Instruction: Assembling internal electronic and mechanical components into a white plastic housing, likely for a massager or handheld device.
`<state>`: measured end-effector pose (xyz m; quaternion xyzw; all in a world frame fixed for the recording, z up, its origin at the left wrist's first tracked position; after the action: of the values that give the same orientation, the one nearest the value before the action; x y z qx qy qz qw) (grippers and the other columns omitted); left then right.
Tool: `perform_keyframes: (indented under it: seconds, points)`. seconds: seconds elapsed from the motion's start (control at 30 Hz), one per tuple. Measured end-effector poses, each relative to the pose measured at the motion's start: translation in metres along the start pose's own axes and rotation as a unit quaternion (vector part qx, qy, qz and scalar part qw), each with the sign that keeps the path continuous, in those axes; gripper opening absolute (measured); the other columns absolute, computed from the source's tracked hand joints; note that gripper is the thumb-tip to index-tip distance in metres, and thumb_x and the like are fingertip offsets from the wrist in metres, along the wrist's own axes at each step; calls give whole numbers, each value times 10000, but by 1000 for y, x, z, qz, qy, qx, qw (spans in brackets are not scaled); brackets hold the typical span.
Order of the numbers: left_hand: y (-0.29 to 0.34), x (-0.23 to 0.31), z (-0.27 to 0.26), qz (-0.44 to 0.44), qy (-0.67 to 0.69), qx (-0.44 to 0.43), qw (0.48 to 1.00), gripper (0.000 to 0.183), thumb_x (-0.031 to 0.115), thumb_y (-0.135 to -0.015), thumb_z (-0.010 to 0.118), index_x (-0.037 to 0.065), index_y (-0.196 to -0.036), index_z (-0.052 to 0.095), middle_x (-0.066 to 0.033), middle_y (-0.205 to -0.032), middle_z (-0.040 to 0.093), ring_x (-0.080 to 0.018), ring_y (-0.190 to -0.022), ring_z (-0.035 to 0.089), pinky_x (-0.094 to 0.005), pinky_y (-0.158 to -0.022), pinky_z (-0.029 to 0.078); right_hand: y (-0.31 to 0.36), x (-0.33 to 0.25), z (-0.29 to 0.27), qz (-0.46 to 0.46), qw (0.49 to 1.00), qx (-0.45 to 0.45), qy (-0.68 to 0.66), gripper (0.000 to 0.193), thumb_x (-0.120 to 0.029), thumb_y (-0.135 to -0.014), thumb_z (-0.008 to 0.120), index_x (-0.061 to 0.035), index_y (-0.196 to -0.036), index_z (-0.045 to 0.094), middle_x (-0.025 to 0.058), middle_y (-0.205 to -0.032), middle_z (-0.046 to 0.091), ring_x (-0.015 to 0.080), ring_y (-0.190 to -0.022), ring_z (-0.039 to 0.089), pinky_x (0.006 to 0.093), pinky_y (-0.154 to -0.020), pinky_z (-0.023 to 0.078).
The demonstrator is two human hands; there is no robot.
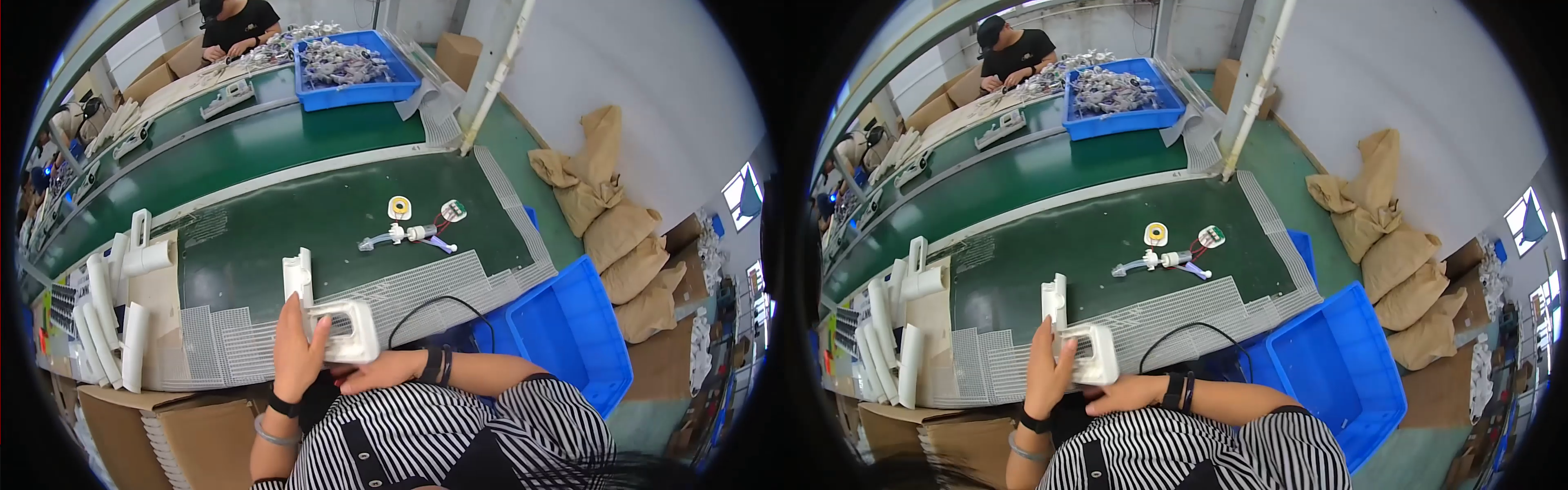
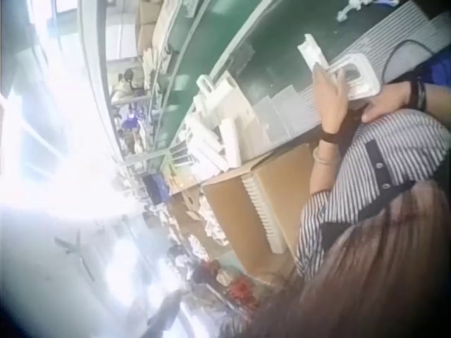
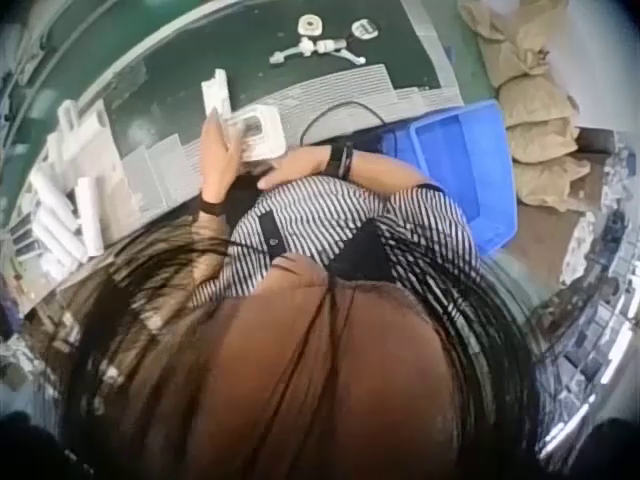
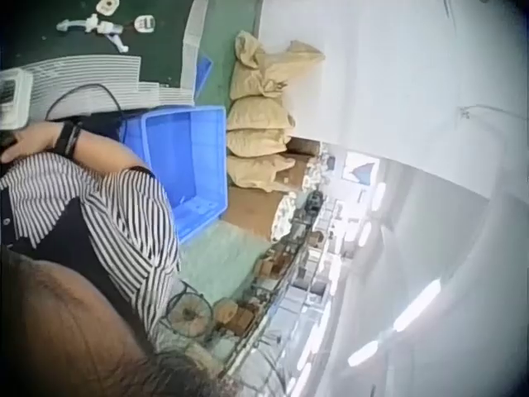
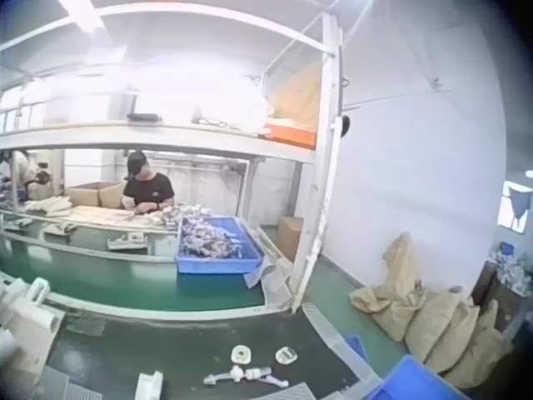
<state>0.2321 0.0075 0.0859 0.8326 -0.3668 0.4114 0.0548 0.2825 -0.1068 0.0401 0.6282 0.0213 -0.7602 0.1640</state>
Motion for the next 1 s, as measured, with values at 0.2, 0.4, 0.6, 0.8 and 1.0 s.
perform_keyframes:
  seconds: [0.2, 0.4, 0.6, 0.8, 1.0]
  points:
    - [-18, 13, 10, 7, -147, -95, 985, 651, 364, -892, 710, 0, -1398, 520, -209, -1401, 546, -407, -1296, 486, -524, -1109, 376, 59, -70, -57, -68, 942, -145, 294, 340, -306, -1012, 574, -15, -1148, 685, 155, -947, 739, 290, -882, 702, 380, -781, 537]
    - [-23, 17, 37, 137, -289, -269, 908, 688, 115, -759, 759, 180, -1411, 549, -87, -1521, 459, -322, -1452, 369, -625, -1171, 274, 116, -113, -231, -1, 640, 421, 643, 305, -235, -822, 764, -66, -1056, 665, 108, -1020, 656, 324, -934, 640, 453, -774, 519]
    - [-55, 20, 51, 174, -265, -305, 898, 716, 16, -743, 753, 178, -1408, 544, -109, -1559, 410, -364, -1471, 328, -581, -1135, 337, 103, -57, -279, 108, 642, 417, 634, 282, -229, -798, 768, -44, -982, 658, 108, -941, 667, 320, -897, 663, 474, -725, 521]
    - [-86, 15, 46, 193, -291, -210, 913, 691, -1, -752, 720, 148, -1405, 550, -140, -1536, 431, -377, -1453, 350, -576, -1135, 335, 105, -119, -287, 17, 719, 422, 551, 182, -160, -822, 730, -7, -912, 694, 120, -864, 699, 275, -768, 686, 405, -686, 539]
    - [-104, 107, 38, 204, -23, -152, 967, 591, 37, -827, 701, 64, -1400, 554, -194, -1430, 522, -331, -1302, 517, -429, -1072, 435, 94, -208, -260, -159, 867, 334, 335, 203, -109, -918, 719, 18, -1076, 706, 11, -871, 667, 51, -743, 581, 227, -657, 479]
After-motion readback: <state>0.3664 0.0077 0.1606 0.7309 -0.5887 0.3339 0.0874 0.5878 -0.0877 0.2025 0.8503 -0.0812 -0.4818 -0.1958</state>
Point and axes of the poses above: each hand's wrist, its own y-axis away from the middle knuckle, its own z-axis out of the palm, x = y × z, the point moved 10 cm from there along -y, towards the middle knuckle
